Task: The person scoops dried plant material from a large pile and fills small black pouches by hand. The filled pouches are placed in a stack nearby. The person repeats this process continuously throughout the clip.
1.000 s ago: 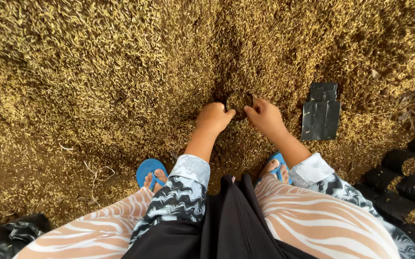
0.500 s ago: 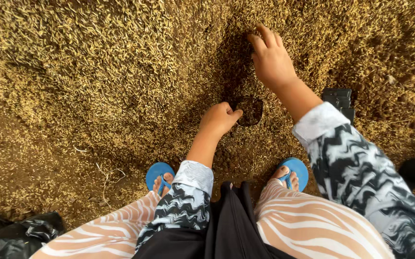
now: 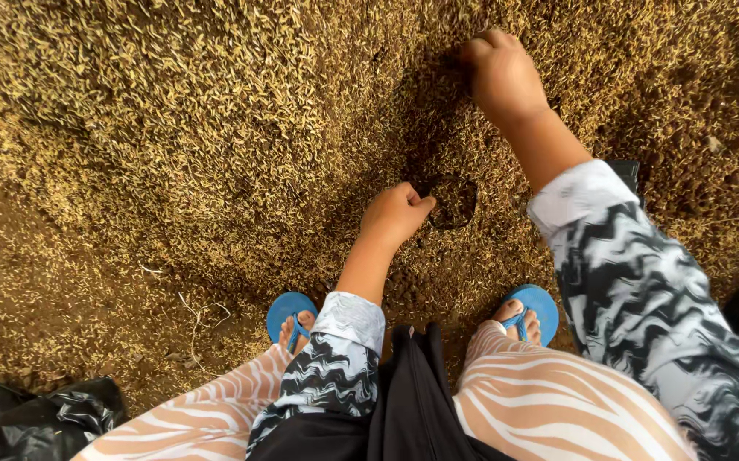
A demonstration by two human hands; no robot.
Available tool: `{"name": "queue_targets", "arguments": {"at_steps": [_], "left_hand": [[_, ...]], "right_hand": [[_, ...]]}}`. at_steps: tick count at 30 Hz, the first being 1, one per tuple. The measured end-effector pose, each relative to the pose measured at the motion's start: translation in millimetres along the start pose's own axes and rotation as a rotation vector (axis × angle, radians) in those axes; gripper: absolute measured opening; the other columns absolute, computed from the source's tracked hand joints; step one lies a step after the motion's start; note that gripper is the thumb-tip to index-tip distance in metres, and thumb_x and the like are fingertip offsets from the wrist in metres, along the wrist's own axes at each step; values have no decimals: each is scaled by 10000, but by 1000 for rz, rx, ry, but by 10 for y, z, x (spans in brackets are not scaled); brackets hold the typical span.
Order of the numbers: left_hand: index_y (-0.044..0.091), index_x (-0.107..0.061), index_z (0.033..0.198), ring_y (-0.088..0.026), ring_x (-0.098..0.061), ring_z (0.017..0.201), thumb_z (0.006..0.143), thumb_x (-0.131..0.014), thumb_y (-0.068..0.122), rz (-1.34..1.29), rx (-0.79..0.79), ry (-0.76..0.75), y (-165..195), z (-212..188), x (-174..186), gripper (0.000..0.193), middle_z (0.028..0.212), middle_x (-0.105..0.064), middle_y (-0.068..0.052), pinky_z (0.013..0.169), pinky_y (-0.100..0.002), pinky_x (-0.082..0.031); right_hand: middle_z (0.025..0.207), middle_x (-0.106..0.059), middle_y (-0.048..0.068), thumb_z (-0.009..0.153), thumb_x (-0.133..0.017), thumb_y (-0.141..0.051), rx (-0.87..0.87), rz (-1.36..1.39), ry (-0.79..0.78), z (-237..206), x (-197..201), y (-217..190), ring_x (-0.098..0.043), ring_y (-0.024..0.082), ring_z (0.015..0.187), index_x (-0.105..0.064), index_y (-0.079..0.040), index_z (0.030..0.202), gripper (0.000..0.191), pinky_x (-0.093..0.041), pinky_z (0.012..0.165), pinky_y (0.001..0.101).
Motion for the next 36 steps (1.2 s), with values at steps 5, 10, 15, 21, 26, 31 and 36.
{"name": "queue_targets", "arguments": {"at_steps": [5,10,15,21,26,31,36], "left_hand": [[111,-711,950,-269,-710,866,855,-692,521,3,-14,-28,-6,27,-70,421,916,-735,-97,792,-433,-546],[110,-717,1013,-278,-709,905,866,-686,475,67,-16,-56,-6,57,-182,395,964,-745,-105,822,-439,-546],[123,-725,1122,-279,-720,975,876,-662,357,86,4,-64,-26,101,-225,345,1054,-749,-99,866,-439,-553],[127,-726,1079,-280,-713,940,895,-631,313,71,-29,-17,-24,108,-223,278,1021,-740,-93,819,-449,-548],[119,-721,954,-309,-716,851,921,-606,309,94,-74,12,-64,149,-255,225,912,-746,-104,757,-463,-544],[136,-712,962,-331,-698,831,920,-597,283,104,-137,57,-53,120,-272,191,893,-728,-105,727,-478,-540],[127,-681,1067,-290,-699,931,864,-692,292,65,-87,-26,-87,184,-246,262,1016,-732,-101,810,-435,-550]], "right_hand": [[1086,-732,113,972,-701,-44,-284,667,-63,-560,250,290,-726,256,947,-701,-52,1170,198,-616,860,373],[1033,-756,69,888,-726,-51,-303,911,-386,-1218,276,-257,-719,166,952,-717,-41,1138,250,-593,878,332],[1244,-695,150,832,-676,8,87,704,-324,-1448,290,-801,-668,315,1158,-712,-26,1099,272,-540,989,406],[1472,-606,124,986,-573,-8,82,446,-53,-1858,315,-851,-579,330,1351,-653,-85,1309,342,-474,1160,432],[1619,-354,158,925,-654,-306,197,79,-136,-2149,11,-1097,-304,334,1511,-385,-63,1536,710,-184,1194,652],[1631,-330,139,915,-628,-355,180,-15,-246,-2161,-98,-1046,-280,325,1519,-351,-84,1552,746,-156,1184,671],[1539,-552,69,921,-595,-131,153,153,-114,-2049,43,-904,-473,275,1458,-563,-167,1468,549,-272,1239,554]]}}
Point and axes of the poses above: each hand's wrist, its own z-axis towards the middle knuckle, its own x-axis out of the back of the hand, y = z × x, the point moved 6 cm from there along z, towards the middle knuckle
